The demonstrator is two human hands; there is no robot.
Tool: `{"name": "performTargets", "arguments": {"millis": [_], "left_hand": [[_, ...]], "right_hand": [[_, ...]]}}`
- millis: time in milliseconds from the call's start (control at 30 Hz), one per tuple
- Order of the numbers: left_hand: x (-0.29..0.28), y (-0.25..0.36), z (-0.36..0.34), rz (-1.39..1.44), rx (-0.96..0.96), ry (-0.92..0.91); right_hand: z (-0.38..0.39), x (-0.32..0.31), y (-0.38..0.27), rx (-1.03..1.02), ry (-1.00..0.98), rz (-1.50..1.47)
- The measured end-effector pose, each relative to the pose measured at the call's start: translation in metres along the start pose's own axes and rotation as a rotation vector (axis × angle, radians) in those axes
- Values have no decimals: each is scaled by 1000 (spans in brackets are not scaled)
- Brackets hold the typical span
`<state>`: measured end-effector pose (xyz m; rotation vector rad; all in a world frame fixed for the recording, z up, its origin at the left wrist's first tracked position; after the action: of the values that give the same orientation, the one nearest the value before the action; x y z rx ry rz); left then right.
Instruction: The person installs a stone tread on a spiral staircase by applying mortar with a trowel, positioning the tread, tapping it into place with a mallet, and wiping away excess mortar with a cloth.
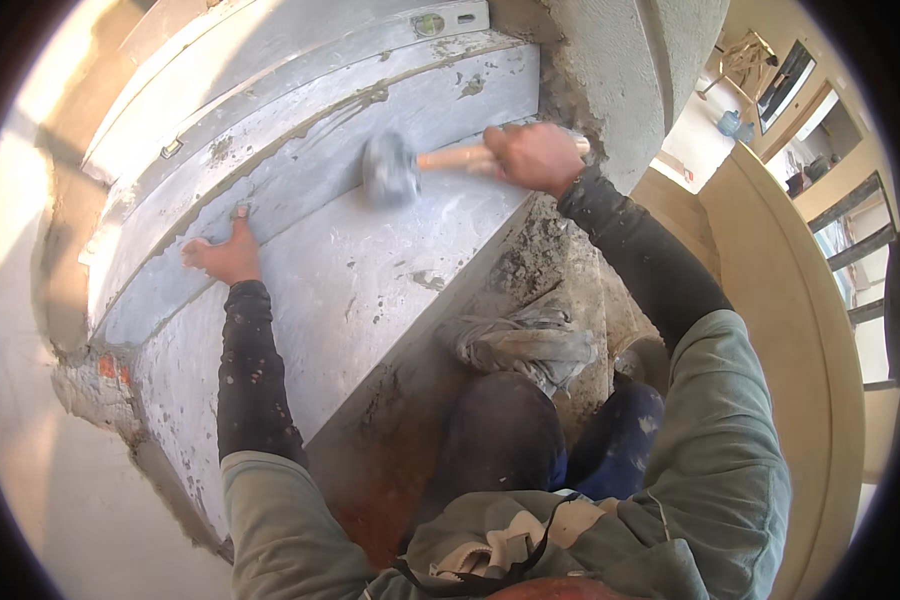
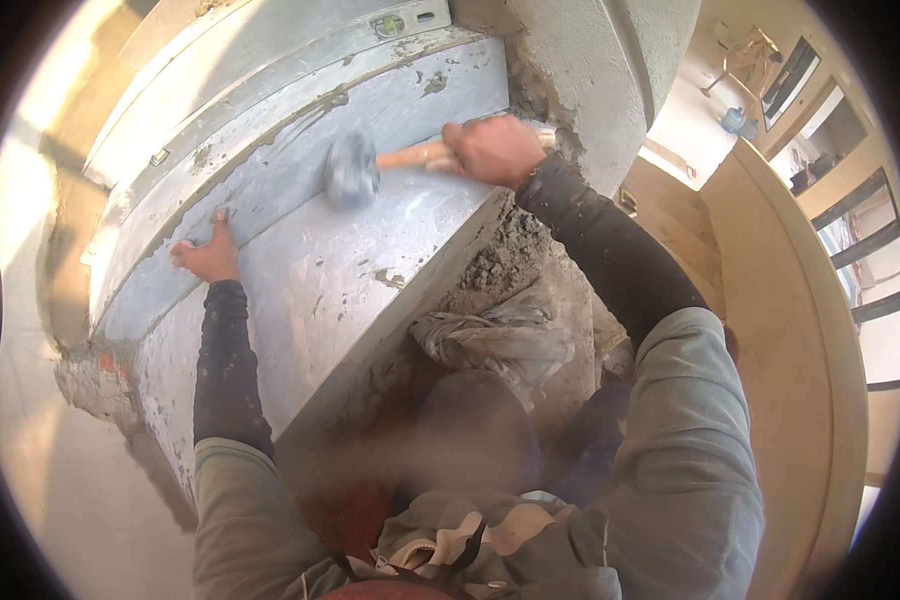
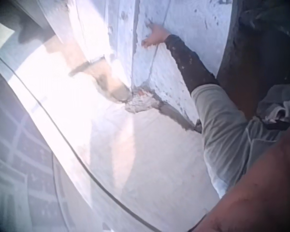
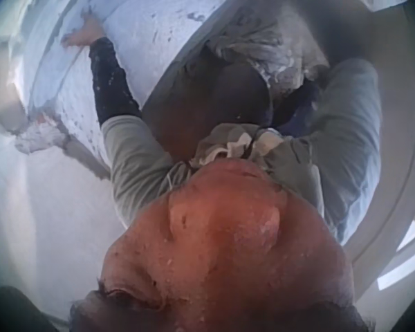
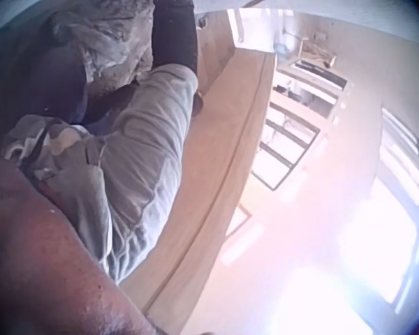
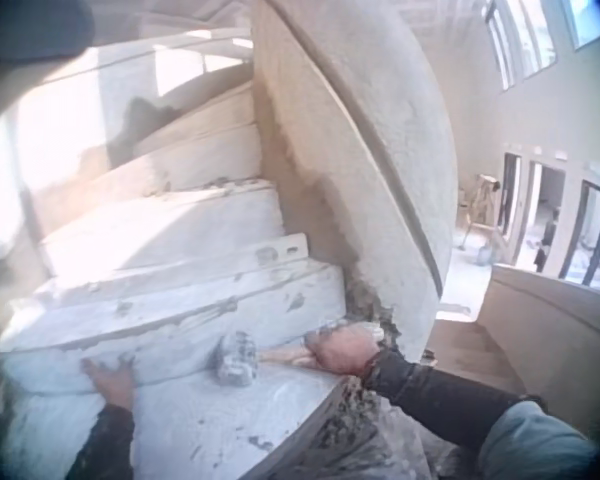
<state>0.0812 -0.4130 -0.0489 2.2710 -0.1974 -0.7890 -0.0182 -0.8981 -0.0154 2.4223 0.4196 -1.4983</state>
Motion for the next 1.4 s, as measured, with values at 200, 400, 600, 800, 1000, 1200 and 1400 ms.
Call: {"name": "performTargets", "arguments": {"millis": [200,400,600,800,1000,1200,1400], "left_hand": [[-15,15,-1,-70,-153,-102],[-48,13,-8,86,-204,-269],[-167,75,149,2,839,-452],[-146,108,300,463,994,-976],[-65,134,365,227,889,-1344],[-21,103,395,-186,874,-1581],[-85,141,351,223,660,-1175]], "right_hand": [[-6,-12,-16,-35,91,-34],[84,-56,-55,128,319,-184],[337,-12,-63,854,489,-1045],[372,-12,-87,1446,817,-1362],[393,9,-65,1503,821,-1317],[400,24,-57,1553,779,-1433],[410,44,-55,1727,507,-1380]]}}
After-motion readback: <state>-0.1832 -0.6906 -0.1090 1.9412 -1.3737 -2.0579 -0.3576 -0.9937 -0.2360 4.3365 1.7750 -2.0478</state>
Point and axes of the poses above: each hand's wrist, its own z-axis away from the middle knuckle, its own x-axis out of the palm, y = z × x, the point moved 4 cm from there along -z, towards the middle knuckle, and after that the axes turned 1 degree about y, right-handed, at the moved point
